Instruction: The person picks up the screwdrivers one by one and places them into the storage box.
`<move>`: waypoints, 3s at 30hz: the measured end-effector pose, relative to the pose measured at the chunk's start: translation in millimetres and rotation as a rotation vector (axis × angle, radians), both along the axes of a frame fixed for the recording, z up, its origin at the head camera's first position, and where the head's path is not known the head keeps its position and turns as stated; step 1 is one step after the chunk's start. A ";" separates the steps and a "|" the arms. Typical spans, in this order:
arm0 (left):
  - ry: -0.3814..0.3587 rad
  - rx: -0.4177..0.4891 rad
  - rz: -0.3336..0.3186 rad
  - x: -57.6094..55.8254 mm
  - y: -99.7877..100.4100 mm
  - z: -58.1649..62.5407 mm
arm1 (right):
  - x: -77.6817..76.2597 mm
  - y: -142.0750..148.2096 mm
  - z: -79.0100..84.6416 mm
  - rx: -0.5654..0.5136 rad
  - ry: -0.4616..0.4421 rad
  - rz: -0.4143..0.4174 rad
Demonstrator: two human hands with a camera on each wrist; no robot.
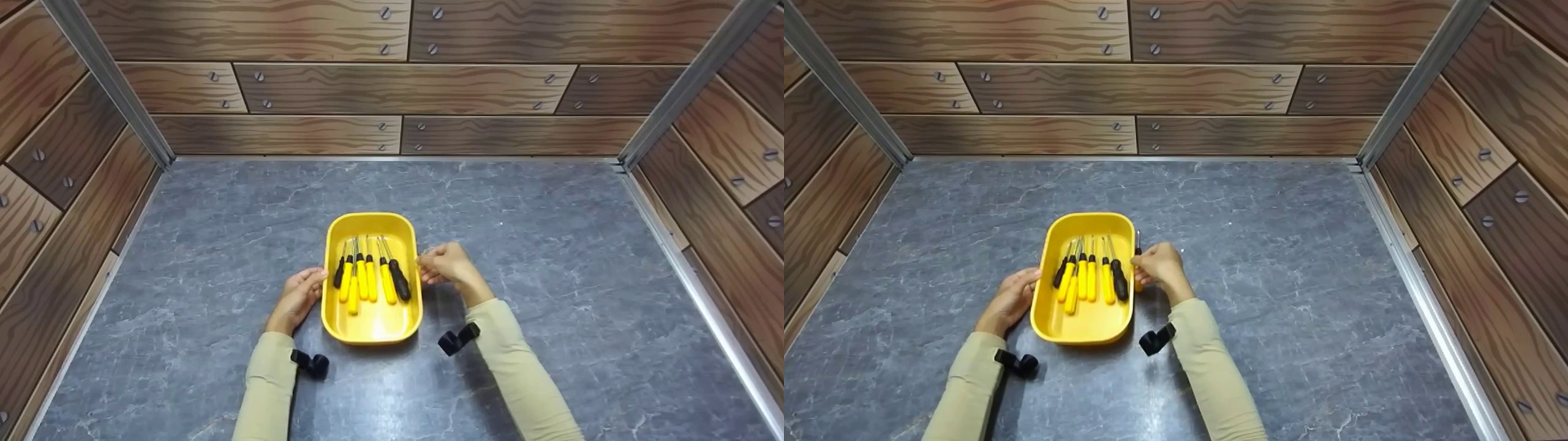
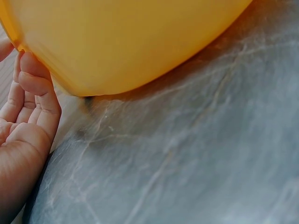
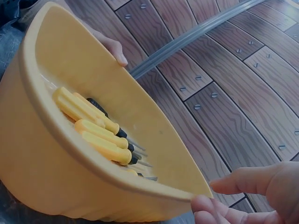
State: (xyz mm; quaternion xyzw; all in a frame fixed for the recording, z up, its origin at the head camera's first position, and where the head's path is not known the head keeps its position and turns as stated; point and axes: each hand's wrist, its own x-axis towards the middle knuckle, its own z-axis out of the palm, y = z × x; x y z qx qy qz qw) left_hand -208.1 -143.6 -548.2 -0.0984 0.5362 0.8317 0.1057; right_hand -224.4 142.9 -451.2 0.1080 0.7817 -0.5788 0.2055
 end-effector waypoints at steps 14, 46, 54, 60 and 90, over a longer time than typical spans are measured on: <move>-0.004 0.000 0.003 0.0 0.3 1.4 | -2.4 6.0 -9.4 -0.029 -0.033 -0.033; -0.008 -0.004 0.017 1.6 1.5 3.3 | -9.5 1.9 -37.4 0.093 -0.097 -0.074; -0.016 -0.006 -0.019 3.0 -0.3 8.7 | -11.4 -2.9 -37.6 0.104 -0.104 -0.098; -0.054 -0.075 -0.061 1.6 -2.9 13.4 | -11.8 -4.4 -38.3 0.123 -0.097 -0.115; -0.086 -0.121 -0.027 5.0 0.9 22.8 | -13.9 -9.6 -43.6 0.220 -0.034 -0.153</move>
